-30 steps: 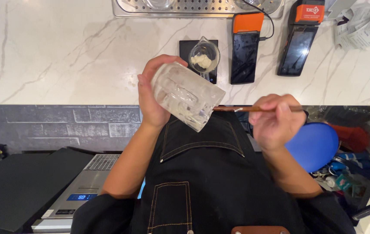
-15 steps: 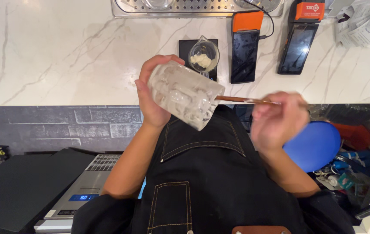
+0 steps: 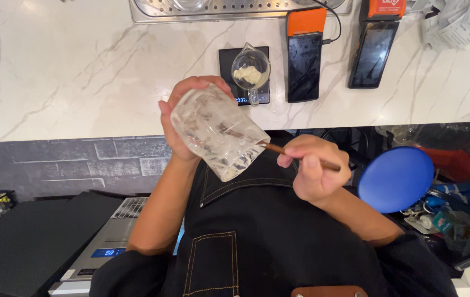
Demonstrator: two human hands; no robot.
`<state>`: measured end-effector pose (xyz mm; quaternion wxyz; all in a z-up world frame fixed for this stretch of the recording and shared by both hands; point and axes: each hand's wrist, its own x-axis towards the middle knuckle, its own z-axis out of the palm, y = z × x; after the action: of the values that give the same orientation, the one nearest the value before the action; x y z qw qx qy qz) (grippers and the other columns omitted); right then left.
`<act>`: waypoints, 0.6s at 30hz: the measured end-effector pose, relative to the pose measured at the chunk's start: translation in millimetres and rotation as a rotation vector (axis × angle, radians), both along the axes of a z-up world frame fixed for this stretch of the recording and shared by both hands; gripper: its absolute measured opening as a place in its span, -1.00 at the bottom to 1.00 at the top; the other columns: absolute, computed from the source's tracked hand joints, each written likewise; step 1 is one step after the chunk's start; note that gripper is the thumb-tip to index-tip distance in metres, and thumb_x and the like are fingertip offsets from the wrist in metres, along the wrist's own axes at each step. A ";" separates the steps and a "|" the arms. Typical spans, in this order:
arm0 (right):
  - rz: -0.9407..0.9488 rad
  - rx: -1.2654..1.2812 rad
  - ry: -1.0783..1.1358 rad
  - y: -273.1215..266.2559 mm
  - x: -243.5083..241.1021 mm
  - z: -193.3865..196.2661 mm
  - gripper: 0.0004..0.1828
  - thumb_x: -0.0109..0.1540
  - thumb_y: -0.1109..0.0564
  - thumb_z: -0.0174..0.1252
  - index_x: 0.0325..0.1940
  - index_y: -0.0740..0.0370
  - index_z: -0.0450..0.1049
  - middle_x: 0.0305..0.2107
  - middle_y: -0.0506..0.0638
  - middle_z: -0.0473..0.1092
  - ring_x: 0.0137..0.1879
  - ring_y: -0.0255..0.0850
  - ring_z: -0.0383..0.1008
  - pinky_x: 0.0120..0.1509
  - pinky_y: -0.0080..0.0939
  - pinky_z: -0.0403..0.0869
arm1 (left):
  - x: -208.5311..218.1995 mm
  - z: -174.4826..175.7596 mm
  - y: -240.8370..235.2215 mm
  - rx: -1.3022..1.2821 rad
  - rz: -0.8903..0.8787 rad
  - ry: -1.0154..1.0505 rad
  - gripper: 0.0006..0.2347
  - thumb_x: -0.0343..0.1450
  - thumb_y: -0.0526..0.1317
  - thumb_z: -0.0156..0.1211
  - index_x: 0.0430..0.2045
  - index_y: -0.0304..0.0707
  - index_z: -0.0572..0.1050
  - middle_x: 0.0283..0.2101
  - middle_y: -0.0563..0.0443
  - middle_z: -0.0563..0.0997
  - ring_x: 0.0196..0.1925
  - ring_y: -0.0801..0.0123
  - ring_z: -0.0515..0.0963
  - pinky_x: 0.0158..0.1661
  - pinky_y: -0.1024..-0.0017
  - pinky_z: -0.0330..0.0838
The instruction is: The person scoops a white paste from a jar into a measuring cup on a scale, adds liquid from a pitcher, and stirs the mixture. They then walk to the sink, rinse the spoon, and return to the counter to add more powder from a bucket before placing the cup back on the scale.
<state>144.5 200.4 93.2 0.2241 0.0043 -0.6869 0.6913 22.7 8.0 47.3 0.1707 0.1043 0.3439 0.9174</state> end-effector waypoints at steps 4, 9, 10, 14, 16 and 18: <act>-0.109 -0.455 -0.175 -6.4 5.7 -14.7 -0.70 0.48 0.10 -0.05 -0.18 0.42 0.37 -0.37 0.19 0.40 -0.40 -0.12 0.43 -0.33 -0.14 0.45 | 1.9 -4.3 0.7 -0.050 0.015 -0.045 -0.47 0.65 0.21 -0.36 0.06 -0.32 0.37 0.02 -0.37 0.48 -0.02 0.08 0.55 0.05 0.17 0.49; -0.222 -0.765 -0.418 -3.6 1.1 -33.0 -0.68 0.48 0.07 -0.06 -0.24 0.35 0.37 -0.55 0.08 0.37 -0.50 -0.17 0.35 -0.40 -0.23 0.34 | -0.8 -10.0 3.0 -0.140 0.099 0.049 -0.49 0.63 0.22 -0.31 0.11 -0.27 0.35 0.07 -0.31 0.46 0.01 0.12 0.54 0.07 0.22 0.49; -0.221 -0.845 -0.474 -2.7 -1.2 -36.5 -0.71 0.47 0.08 -0.05 -0.23 0.34 0.37 -0.56 0.07 0.35 -0.49 -0.18 0.33 -0.37 -0.24 0.32 | -1.7 -11.0 3.2 -0.175 0.117 0.064 -0.48 0.63 0.23 -0.30 0.12 -0.27 0.35 0.08 -0.31 0.46 0.04 0.14 0.52 0.11 0.23 0.46; -0.241 -1.157 -0.683 7.9 -9.8 -43.6 -0.78 0.44 0.11 -0.02 -0.22 0.29 0.35 -0.59 -0.01 0.30 -0.46 -0.24 0.27 -0.31 -0.30 0.28 | -3.4 -13.5 6.1 -0.242 0.144 0.089 -0.48 0.64 0.23 -0.29 0.15 -0.26 0.34 0.11 -0.29 0.46 0.14 0.18 0.47 0.22 0.27 0.38; -0.246 -1.229 -0.701 13.6 -12.1 -42.2 -0.80 0.44 0.13 -0.03 -0.22 0.28 0.35 -0.60 -0.04 0.30 -0.46 -0.26 0.27 -0.32 -0.32 0.27 | -3.2 -12.5 5.2 -0.244 0.144 0.082 -0.48 0.64 0.23 -0.30 0.15 -0.26 0.34 0.11 -0.28 0.46 0.16 0.18 0.47 0.23 0.28 0.36; -0.240 -1.217 -0.642 20.0 -11.6 -36.8 -0.80 0.45 0.14 -0.04 -0.21 0.27 0.35 -0.61 -0.04 0.29 -0.48 -0.27 0.27 -0.37 -0.31 0.27 | -2.6 -10.9 5.0 -0.244 0.150 0.070 -0.48 0.65 0.22 -0.31 0.15 -0.27 0.34 0.10 -0.27 0.47 0.15 0.18 0.47 0.23 0.28 0.36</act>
<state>132.9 220.4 56.4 0.0472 -0.4025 -0.2053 0.8908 20.1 13.0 36.4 0.1011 0.0887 0.4656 0.8747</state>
